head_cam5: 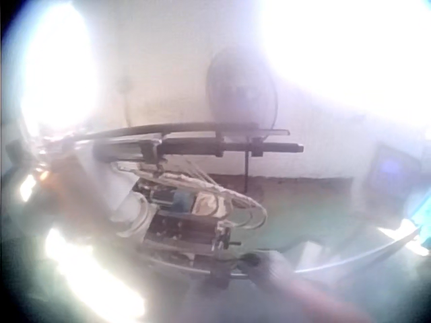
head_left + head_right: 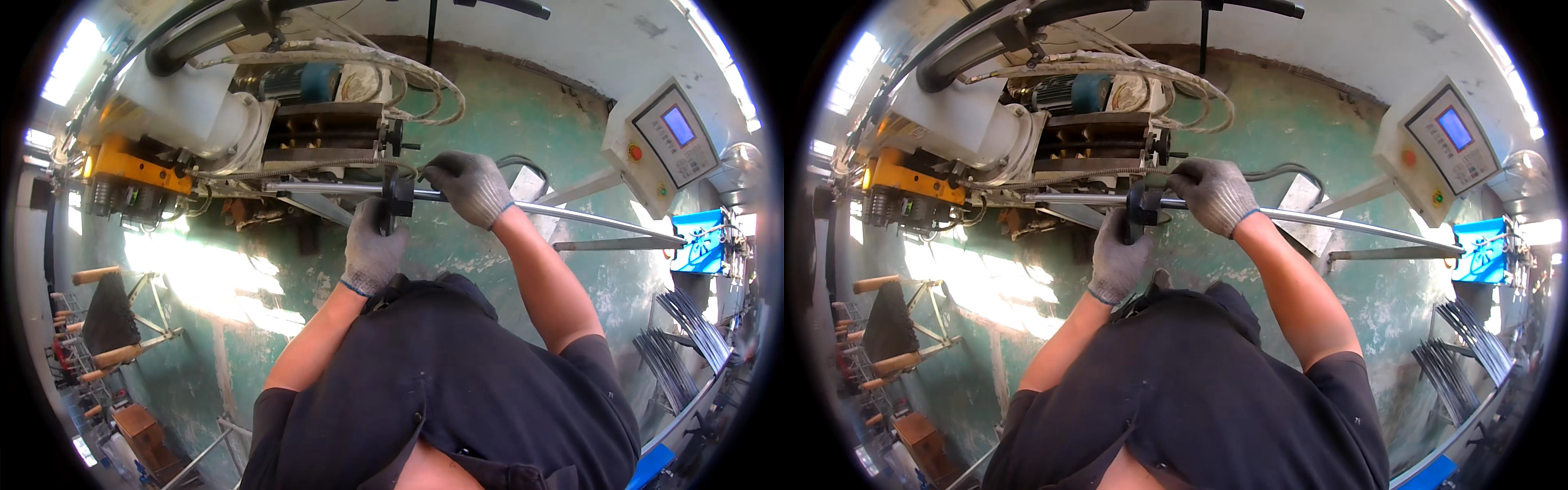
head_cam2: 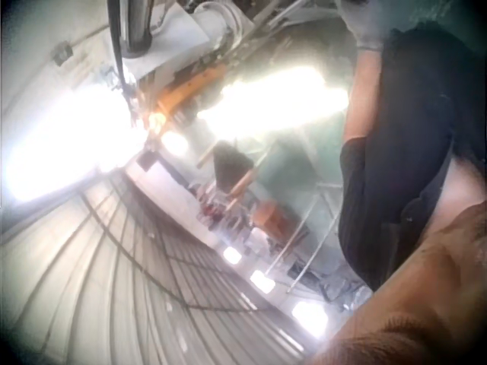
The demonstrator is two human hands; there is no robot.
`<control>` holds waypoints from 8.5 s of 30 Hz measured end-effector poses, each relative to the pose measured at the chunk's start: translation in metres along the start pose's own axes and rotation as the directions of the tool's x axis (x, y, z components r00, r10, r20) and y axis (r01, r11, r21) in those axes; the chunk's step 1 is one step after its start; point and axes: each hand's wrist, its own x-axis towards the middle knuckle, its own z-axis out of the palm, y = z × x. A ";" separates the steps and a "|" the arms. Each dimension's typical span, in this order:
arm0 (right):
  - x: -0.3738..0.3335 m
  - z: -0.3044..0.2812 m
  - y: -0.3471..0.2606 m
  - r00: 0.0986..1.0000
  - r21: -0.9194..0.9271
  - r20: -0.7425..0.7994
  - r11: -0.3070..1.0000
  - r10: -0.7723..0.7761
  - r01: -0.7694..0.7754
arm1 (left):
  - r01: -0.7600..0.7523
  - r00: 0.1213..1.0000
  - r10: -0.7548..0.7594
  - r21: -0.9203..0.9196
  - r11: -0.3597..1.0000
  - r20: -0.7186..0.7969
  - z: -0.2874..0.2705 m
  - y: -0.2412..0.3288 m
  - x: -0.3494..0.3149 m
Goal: The person repeatedly measures metal rods using a tape measure and caliper in a workshop. They place rods into a machine, measure their length, and then use a caliper to check dimensions before removing them.
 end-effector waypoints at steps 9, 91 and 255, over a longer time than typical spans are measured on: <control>0.045 0.016 -0.003 0.974 -0.154 0.198 0.985 0.110 -0.080 | -0.055 0.997 0.051 0.065 0.996 0.058 -0.011 0.013 0.001; 0.102 0.047 0.059 0.907 0.184 0.386 0.977 -0.171 0.106 | 0.105 0.994 -0.105 -0.058 0.993 -0.001 -0.008 0.034 0.012; -0.113 0.276 0.112 0.948 -0.379 -0.013 0.876 0.318 -0.299 | 0.326 0.732 -0.334 -0.125 0.937 -0.594 -0.350 -0.181 -0.152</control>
